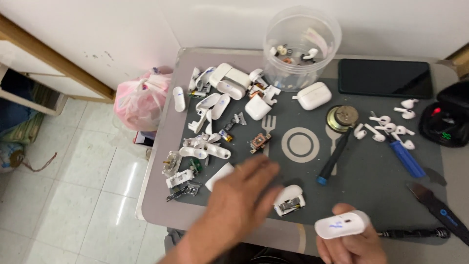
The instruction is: Sorting and inspecting various internal components of disassembled wireless earbuds on a repair bench.
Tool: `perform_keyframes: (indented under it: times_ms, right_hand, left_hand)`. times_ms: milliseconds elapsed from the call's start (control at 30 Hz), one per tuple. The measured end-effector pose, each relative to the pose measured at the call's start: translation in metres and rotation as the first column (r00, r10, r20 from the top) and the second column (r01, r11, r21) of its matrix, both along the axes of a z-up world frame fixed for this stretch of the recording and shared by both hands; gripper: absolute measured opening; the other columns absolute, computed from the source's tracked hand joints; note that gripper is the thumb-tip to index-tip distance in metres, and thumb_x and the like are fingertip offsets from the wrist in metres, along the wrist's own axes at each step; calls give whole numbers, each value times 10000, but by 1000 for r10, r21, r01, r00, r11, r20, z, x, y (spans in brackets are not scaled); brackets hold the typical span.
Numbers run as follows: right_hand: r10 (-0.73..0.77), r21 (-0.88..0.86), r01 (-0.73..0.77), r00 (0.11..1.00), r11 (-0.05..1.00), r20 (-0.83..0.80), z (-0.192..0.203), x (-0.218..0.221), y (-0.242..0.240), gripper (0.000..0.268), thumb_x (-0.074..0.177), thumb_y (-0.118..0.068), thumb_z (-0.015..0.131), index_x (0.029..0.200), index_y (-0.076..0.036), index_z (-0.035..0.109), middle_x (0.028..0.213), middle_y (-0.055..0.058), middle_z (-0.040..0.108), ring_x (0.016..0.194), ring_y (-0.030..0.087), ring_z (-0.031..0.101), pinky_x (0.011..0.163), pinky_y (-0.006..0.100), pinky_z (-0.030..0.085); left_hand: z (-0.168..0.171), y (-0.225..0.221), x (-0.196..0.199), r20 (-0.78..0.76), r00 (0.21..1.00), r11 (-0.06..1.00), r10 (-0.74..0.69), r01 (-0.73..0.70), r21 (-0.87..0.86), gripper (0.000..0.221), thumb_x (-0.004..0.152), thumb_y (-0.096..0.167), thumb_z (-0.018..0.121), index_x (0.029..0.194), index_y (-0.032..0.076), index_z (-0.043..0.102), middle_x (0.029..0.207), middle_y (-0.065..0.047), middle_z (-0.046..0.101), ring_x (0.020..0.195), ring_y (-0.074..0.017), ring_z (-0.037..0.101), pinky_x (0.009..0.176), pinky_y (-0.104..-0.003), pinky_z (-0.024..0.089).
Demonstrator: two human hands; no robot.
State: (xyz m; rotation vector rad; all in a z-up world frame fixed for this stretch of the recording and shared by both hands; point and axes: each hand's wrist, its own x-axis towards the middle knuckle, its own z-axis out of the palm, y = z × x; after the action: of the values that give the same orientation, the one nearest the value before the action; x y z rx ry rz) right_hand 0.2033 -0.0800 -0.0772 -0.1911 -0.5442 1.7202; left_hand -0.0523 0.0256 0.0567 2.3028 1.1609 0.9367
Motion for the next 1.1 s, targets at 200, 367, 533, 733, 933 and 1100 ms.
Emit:
perform_keyframes:
  times_ms: [200, 367, 533, 733, 933, 1100]
  right_hand:
    - [-27, -115, 22, 999, 993, -35, 13, -1, 8, 462, 1016, -127, 718, 1427, -79, 511, 902, 342, 639, 670, 400, 616, 585, 516, 435]
    - [-54, -18, 52, 987, 998, -149, 49, -5, 17, 472, 1048, -416, 698, 1373, -108, 549, 1006, 181, 538, 885, 323, 525, 710, 425, 432]
    - [-98, -62, 93, 992, 994, -79, 41, -4, 14, 370, 1072, -373, 579, 1357, -138, 588, 932, 148, 547, 786, 316, 527, 674, 460, 415]
    - [-101, -96, 92, 990, 991, -101, 59, -8, 20, 390, 1073, -324, 460, 1328, -69, 608, 901, 175, 546, 766, 318, 517, 686, 449, 417]
    - [-116, -137, 93, 979, 986, -165, 57, -4, 15, 399, 1076, -314, 423, 1313, -60, 618, 883, 165, 530, 741, 310, 501, 676, 434, 401]
    - [-109, -179, 82, 983, 980, -147, 54, -1, 15, 371, 1031, -317, 456, 1249, -91, 654, 825, 161, 528, 697, 304, 494, 628, 428, 397]
  left_hand:
    - [6, 102, 16, -367, 926, 923, 85, 66, 380, 301, 913, 193, 734, 1182, 112, 627, 1273, -180, 632, 860, -380, 642, 716, -472, 518]
    - [-32, 140, 14, -609, 788, 926, 92, 157, 344, 162, 879, 288, 686, 898, 127, 673, 918, -118, 610, 800, -364, 591, 669, -498, 483]
    - [-30, 118, -1, -548, 836, 965, 28, 120, 232, 91, 922, 183, 707, 915, 98, 678, 981, -103, 653, 744, -326, 590, 700, -437, 508]
    - [-9, 116, 9, -526, 850, 976, 31, 87, 199, 232, 944, 224, 715, 1116, 68, 730, 1161, -141, 712, 876, -353, 682, 682, -462, 565]
    - [-26, 142, 26, -625, 779, 958, 46, 142, 248, 318, 924, 230, 691, 1195, 64, 697, 1278, -167, 647, 1106, -418, 611, 867, -524, 523]
    - [-20, 140, 27, -695, 713, 948, 97, 146, 282, 268, 953, 237, 658, 1133, 45, 706, 1297, -136, 660, 1220, -424, 590, 892, -551, 512]
